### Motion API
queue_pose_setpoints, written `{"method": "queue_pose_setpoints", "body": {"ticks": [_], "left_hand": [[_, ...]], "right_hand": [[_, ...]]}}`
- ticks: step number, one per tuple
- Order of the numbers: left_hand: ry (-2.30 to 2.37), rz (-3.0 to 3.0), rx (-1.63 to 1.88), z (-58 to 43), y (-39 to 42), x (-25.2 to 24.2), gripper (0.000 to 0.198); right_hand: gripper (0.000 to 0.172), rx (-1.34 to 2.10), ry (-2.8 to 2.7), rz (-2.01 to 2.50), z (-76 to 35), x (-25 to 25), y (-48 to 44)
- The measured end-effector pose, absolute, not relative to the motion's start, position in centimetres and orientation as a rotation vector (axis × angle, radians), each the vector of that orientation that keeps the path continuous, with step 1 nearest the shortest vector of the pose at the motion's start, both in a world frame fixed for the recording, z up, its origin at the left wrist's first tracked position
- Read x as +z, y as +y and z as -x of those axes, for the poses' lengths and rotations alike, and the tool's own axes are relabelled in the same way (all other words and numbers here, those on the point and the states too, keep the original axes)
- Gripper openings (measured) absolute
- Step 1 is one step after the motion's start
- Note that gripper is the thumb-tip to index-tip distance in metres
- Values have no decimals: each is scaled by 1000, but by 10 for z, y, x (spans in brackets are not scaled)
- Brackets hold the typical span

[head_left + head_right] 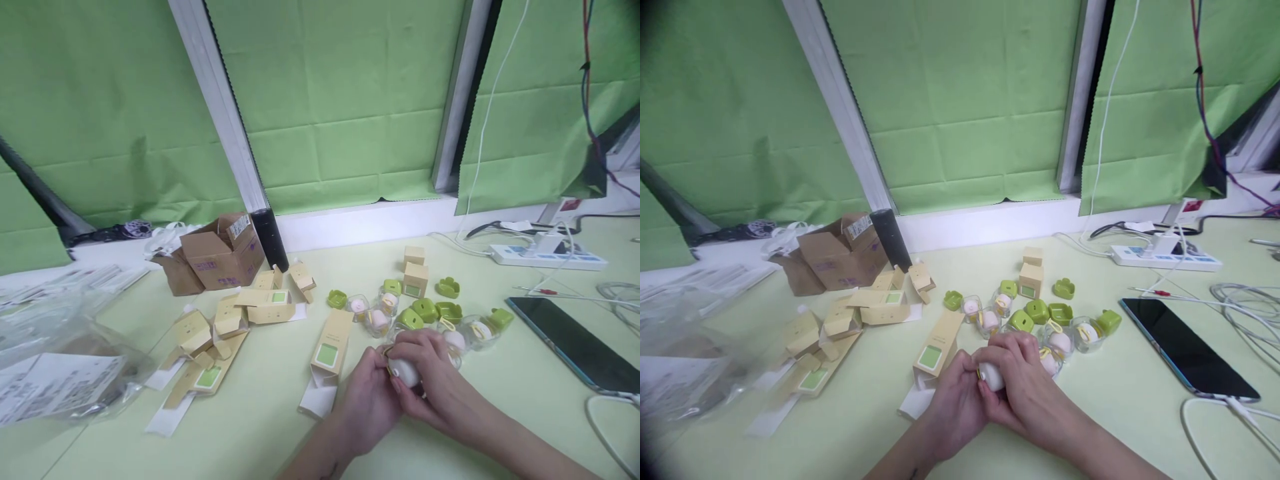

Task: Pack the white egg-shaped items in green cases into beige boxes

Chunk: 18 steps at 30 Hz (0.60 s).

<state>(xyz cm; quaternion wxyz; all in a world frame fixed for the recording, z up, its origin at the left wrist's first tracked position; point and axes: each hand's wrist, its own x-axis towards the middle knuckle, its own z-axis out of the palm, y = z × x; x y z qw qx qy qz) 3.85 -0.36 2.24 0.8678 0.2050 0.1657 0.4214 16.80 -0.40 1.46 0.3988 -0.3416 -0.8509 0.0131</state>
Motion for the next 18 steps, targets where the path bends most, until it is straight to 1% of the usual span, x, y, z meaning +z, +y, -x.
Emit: {"method": "queue_pose_setpoints", "body": {"ticks": [3, 9, 13, 18], "left_hand": [[330, -414, 859, -37, -3, 19, 14], [416, -444, 945, -34, -2, 15, 6], [471, -583, 922, -33, -1, 14, 12], [545, -705, 937, -32, 1, 8, 18]], "right_hand": [[23, 91, -2236, 897, -169, 23, -7], [19, 207, -2352, 904, -174, 30, -9], [17, 193, -2370, 894, -177, 29, -7], [8, 154, -2337, 937, -174, 28, -6]]}}
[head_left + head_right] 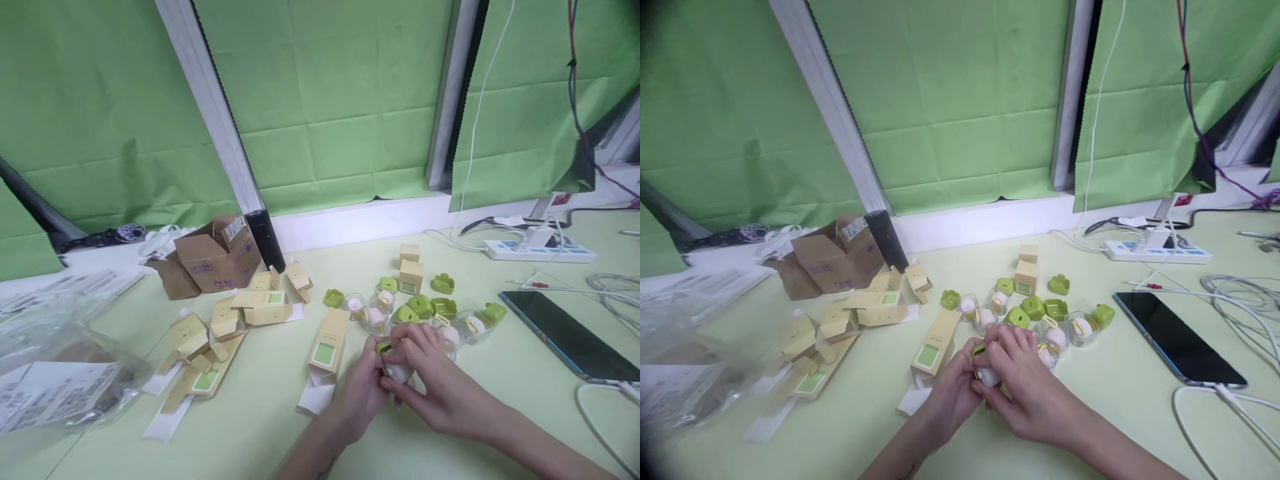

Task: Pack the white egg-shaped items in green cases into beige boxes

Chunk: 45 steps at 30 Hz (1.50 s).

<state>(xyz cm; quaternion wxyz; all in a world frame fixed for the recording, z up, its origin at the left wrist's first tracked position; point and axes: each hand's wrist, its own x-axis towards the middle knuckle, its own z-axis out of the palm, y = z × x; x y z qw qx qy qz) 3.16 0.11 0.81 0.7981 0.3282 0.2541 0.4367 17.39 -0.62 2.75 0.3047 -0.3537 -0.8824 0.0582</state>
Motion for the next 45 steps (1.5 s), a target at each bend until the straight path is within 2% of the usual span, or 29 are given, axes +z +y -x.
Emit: {"method": "queue_pose_setpoints", "body": {"ticks": [5, 10, 14, 19, 28, 31, 45], "left_hand": [[548, -734, 949, -33, 1, 8, 16], [484, -632, 936, -32, -5, 21, 13], [481, -564, 974, -31, -7, 24, 28], [466, -619, 983, -33, -5, 20, 36], [520, -663, 933, -32, -5, 25, 28], [548, -691, 893, -30, -4, 23, 25], [601, -755, 850, -29, -5, 26, 34]], "right_hand": [[8, 134, -2265, 1030, -172, 27, -5], [24, 388, -2169, 847, -171, 31, -7], [31, 619, -2053, 715, -167, 29, -7], [36, 541, -2105, 668, -166, 21, -3], [20, 802, -2122, 720, -174, 38, -10], [21, 861, -2127, 732, -175, 42, -9], [17, 764, -2122, 844, -174, 40, -10]]}}
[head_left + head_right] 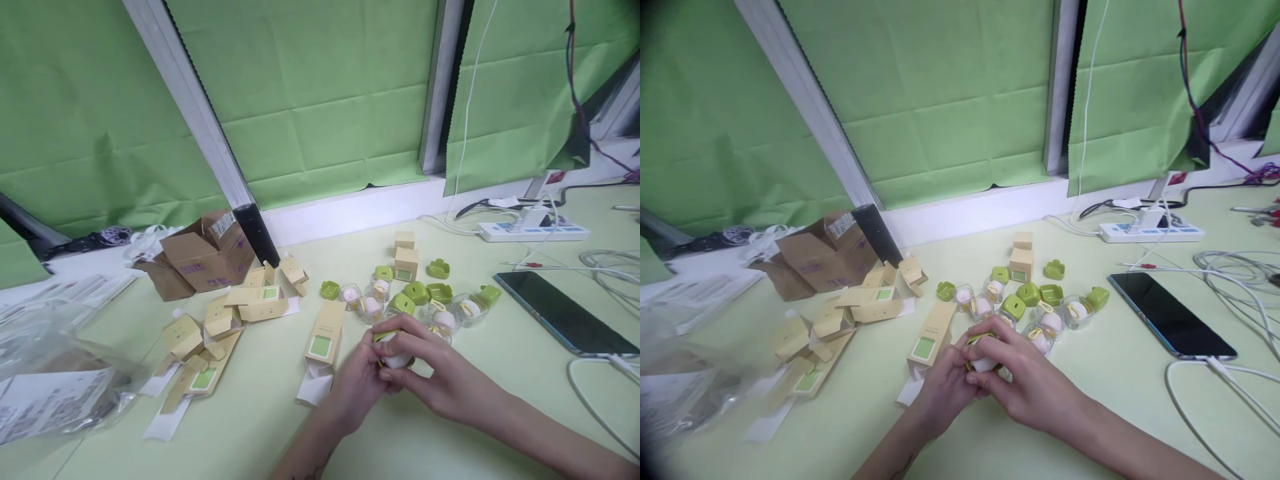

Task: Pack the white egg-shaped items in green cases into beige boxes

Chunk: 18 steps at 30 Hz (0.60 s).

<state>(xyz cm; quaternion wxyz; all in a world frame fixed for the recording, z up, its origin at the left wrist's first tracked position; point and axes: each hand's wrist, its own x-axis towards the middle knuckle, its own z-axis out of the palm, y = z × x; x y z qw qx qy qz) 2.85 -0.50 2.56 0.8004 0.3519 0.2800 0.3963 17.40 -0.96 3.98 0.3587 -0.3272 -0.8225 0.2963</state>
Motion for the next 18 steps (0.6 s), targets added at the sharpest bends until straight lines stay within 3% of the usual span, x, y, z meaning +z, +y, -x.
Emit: {"method": "queue_pose_setpoints", "body": {"ticks": [13, 18], "left_hand": [[735, -988, 856, -23, -4, 12, 31], [664, -912, 932, -22, -5, 12, 33]], "right_hand": [[12, 528, -2037, 862, -167, 28, -10], [32, 456, -2116, 815, -171, 28, -4]]}}
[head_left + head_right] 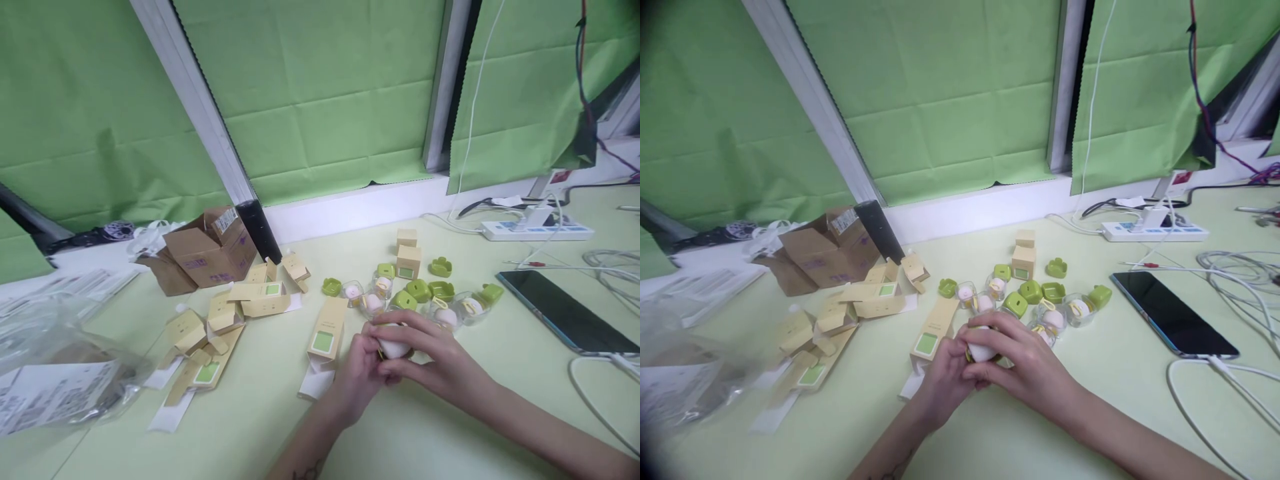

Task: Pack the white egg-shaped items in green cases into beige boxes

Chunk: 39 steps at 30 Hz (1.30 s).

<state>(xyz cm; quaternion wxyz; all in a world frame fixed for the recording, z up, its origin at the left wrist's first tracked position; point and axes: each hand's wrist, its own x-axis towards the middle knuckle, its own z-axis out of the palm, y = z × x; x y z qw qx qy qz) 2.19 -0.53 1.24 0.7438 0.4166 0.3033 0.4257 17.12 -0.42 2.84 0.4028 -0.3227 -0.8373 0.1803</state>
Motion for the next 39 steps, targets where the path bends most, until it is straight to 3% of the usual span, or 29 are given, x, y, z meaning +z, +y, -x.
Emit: {"method": "queue_pose_setpoints", "body": {"ticks": [3, 5, 13, 22, 30, 39], "left_hand": [[522, -769, 870, -21, -4, 24, 33], [487, -764, 874, -20, -3, 31, 39], [619, -895, 1015, -24, -2, 32, 32], [699, -929, 799, -22, -1, 27, 42], [911, -1080, 881, -30, -4, 17, 23], [961, -1055, 916, -33, -6, 17, 25]], "right_hand": [[52, 540, -2111, 801, -176, 31, -2], [57, 607, -2076, 816, -179, 33, -1], [46, 500, -2235, 765, -190, 47, 10], [51, 359, -2337, 873, -196, 44, 8], [39, 173, -2299, 990, -186, 33, 3], [38, 252, -2260, 949, -185, 30, 2]]}}
